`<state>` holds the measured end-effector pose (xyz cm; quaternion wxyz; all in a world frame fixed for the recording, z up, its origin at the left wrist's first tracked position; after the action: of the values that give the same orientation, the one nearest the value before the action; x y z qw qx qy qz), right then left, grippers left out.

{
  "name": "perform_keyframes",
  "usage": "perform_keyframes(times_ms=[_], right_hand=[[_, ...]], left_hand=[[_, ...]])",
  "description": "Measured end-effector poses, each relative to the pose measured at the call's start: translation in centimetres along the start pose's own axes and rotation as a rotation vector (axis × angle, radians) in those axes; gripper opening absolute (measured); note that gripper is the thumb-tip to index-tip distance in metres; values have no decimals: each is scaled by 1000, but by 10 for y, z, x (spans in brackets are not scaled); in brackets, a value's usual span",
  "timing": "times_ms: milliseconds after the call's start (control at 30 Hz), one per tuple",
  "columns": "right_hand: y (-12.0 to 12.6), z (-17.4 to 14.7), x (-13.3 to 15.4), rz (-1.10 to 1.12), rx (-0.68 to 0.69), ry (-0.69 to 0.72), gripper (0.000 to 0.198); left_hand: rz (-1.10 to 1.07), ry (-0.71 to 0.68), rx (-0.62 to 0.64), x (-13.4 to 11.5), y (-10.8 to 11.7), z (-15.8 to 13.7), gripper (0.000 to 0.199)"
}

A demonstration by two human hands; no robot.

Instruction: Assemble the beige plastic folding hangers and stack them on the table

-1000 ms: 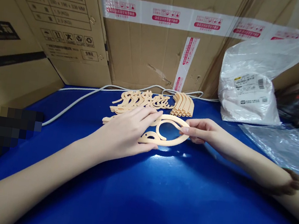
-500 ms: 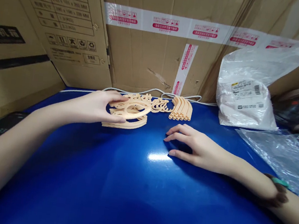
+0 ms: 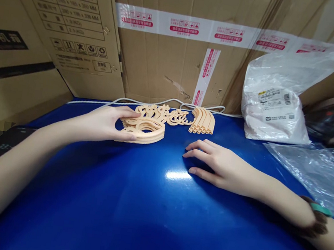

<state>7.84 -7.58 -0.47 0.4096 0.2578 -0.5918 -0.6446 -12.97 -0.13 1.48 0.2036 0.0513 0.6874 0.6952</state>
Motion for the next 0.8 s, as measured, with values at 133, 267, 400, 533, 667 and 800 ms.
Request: perform_keyframes(times_ms=[133, 267, 400, 533, 667, 800], right_hand=[[0, 0, 0, 3, 8, -2, 33], [0, 0, -1, 11, 4, -1, 33], [0, 0, -1, 14, 3, 0, 33], [-2, 0, -2, 5, 20, -5, 34], [-2, 0, -1, 1, 23, -2, 34], [0, 0, 0, 5, 11, 2, 33]], left_hand=[[11, -21, 17, -1, -1, -1, 85], [10, -10, 26, 2, -3, 0, 86], [7, -17, 33, 2, -5, 0, 87], [-3, -20, 33, 3, -6, 0, 87], [-10, -20, 36, 2, -7, 1, 88], [-14, -21, 37, 1, -7, 1, 87]])
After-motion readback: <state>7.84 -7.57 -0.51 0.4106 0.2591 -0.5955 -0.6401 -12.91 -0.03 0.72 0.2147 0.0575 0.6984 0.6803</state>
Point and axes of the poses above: each hand's wrist, its own z-axis towards the middle knuckle, its own y-axis out of the back of the hand, x = y × z, the point moved 10 cm from there along z, towards the middle knuckle, and after that the axes turned 1 degree about y, right-handed, at the moved point
